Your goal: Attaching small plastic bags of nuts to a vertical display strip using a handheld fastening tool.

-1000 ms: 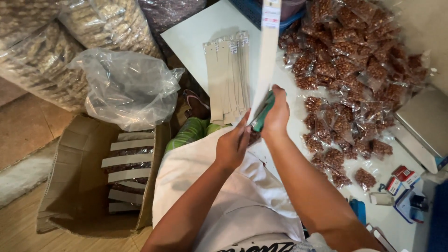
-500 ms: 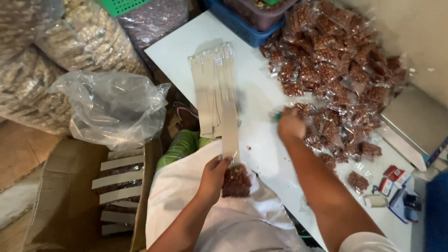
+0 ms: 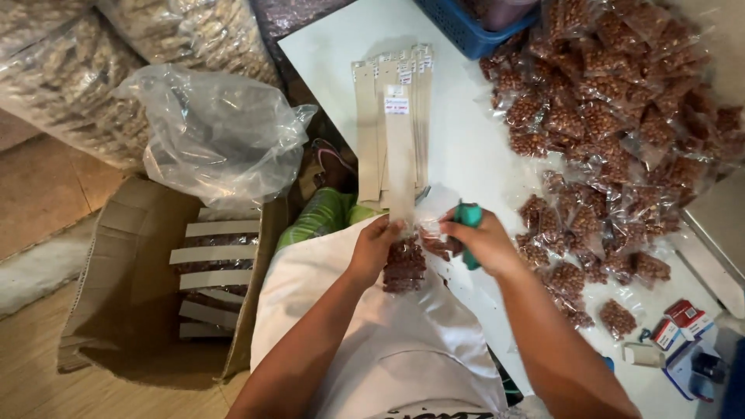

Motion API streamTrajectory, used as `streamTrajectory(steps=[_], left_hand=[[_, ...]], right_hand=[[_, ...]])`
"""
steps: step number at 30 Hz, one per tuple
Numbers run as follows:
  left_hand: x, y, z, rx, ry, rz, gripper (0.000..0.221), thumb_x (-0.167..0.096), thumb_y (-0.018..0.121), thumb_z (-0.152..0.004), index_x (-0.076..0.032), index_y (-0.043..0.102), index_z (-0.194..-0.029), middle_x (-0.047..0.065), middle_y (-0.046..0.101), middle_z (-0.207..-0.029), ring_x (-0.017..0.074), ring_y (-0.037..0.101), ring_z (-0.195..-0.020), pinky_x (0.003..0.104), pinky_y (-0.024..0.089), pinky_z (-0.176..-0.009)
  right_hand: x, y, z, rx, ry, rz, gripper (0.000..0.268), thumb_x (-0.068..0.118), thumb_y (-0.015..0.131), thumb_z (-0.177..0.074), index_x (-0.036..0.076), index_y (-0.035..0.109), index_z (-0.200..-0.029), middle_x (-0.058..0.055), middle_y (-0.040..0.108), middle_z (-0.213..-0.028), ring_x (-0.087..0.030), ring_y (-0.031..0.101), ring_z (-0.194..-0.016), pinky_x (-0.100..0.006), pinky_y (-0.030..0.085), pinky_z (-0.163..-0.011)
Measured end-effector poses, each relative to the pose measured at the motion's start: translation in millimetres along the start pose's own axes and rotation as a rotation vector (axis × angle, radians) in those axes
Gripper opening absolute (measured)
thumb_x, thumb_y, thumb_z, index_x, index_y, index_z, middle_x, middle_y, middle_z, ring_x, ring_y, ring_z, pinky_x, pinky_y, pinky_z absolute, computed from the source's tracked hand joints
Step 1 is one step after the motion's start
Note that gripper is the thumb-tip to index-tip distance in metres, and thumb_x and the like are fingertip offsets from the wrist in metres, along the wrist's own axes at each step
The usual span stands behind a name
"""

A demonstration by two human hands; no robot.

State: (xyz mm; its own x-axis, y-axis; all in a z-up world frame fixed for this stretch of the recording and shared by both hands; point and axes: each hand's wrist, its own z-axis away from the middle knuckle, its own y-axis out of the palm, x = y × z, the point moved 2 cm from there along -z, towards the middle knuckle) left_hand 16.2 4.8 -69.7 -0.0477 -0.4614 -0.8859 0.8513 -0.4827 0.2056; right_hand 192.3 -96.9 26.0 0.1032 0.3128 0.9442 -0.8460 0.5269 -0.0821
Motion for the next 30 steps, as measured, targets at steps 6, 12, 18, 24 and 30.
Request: streamTrajectory(steps=[6, 12, 18, 24, 30], left_hand=[[-3, -15, -1, -0.081, -0.024, 0.084, 0.067, -0.037, 0.07, -0.098, 0.011, 0.052, -0.142, 0.03, 0.056, -0.142, 0.0394, 0.046, -0.141, 0.052, 0.035, -0.119], [33, -6, -23, -0.05, -0.069, 0.308, 0.056, -0.046, 0.053, -0.106, -0.002, 0.065, -0.072, 0.013, 0.06, -0.062, 0.0231, 0.064, -0.055, 0.031, 0.056, -0.048], [14, -5, -10, 0.011, 0.082, 0.093, 0.027, -0.031, 0.068, -0.102, -0.007, 0.073, -0.092, 0.01, 0.066, -0.07, 0.019, 0.068, -0.067, 0.035, 0.062, -0.055], [-8, 2, 16, -0.015, 0.243, -0.191, 0.04, -0.029, 0.06, -0.103, -0.012, 0.065, -0.139, 0.01, 0.074, -0.088, 0.0147, 0.063, -0.087, 0.04, 0.055, -0.09], [-21, 10, 29, -0.005, 0.33, -0.31, 0.047, -0.023, 0.055, -0.101, -0.029, 0.058, -0.148, 0.009, 0.074, -0.082, 0.0155, 0.067, -0.086, 0.042, 0.057, -0.089]], right_hand=[[-1, 18, -3, 0.204, -0.045, -0.108, 0.016, -0.002, 0.074, -0.081, -0.007, 0.071, -0.096, -0.018, 0.064, -0.065, -0.027, 0.066, -0.052, -0.038, 0.056, -0.05], [19, 29, -8, 0.095, 0.01, 0.171, 0.013, 0.0, 0.073, -0.082, -0.006, 0.072, -0.093, -0.015, 0.063, -0.06, -0.023, 0.064, -0.053, -0.032, 0.055, -0.048], [-17, 25, -32, -0.002, 0.032, 0.162, 0.017, 0.005, 0.077, -0.081, -0.004, 0.073, -0.095, -0.014, 0.065, -0.06, -0.021, 0.066, -0.053, -0.031, 0.056, -0.045], [-15, 16, -46, -0.122, 0.038, 0.171, 0.019, 0.014, 0.068, -0.085, 0.006, 0.074, -0.101, -0.012, 0.066, -0.063, -0.022, 0.068, -0.055, -0.034, 0.054, -0.049], [47, 64, -35, -0.446, 0.117, -0.48, 0.032, 0.035, 0.07, -0.083, 0.004, 0.063, -0.082, -0.01, 0.058, -0.065, -0.022, 0.063, -0.055, -0.035, 0.052, -0.046]])
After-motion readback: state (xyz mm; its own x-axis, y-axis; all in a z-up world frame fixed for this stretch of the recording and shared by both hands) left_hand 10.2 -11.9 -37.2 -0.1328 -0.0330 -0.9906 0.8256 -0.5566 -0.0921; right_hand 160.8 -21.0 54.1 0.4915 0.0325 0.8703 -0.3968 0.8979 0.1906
